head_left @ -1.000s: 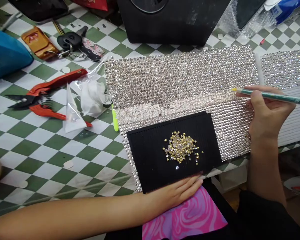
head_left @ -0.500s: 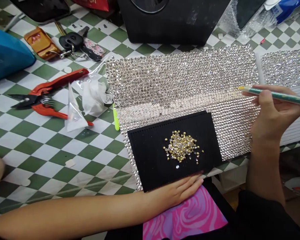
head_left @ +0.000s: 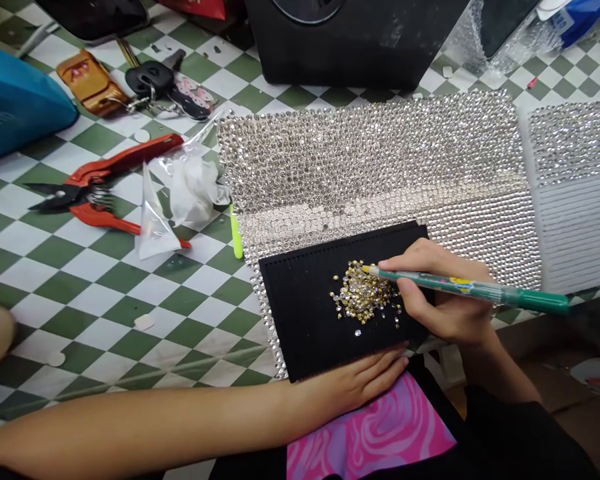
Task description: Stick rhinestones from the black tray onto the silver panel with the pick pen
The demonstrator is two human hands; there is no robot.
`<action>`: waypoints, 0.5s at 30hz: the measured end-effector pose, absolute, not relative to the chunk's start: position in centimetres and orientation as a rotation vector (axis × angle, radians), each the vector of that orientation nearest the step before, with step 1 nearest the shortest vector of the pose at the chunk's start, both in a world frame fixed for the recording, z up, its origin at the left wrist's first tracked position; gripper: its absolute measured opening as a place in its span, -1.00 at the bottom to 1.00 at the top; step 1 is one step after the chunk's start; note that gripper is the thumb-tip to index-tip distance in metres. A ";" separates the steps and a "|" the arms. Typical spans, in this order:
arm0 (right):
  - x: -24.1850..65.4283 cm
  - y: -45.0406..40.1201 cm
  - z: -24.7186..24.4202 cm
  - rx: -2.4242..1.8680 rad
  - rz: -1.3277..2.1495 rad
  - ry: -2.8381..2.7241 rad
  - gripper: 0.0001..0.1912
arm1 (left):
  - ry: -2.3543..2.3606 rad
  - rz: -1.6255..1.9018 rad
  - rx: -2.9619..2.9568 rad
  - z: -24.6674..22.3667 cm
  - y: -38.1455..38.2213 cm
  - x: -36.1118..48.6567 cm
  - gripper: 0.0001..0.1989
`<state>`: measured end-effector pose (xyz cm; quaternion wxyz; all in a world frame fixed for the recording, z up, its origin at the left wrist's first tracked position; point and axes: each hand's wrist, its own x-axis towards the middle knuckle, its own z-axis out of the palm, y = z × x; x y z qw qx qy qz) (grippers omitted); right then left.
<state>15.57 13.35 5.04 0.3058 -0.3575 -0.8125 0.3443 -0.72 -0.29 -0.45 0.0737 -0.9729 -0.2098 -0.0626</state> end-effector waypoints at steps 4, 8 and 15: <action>15.3 13.5 4.8 -0.941 0.888 -2.149 -0.65 | -0.645 -0.190 -2.919 -0.5 -0.4 -0.7 -0.40; 15.3 13.4 4.7 -0.956 0.899 -2.151 -0.63 | -0.665 -0.210 -2.937 -0.8 -0.7 -0.6 -0.40; 16.2 13.4 5.7 -1.100 0.896 -1.967 -0.66 | -0.586 -0.134 -2.905 -0.3 -0.2 -0.7 -0.41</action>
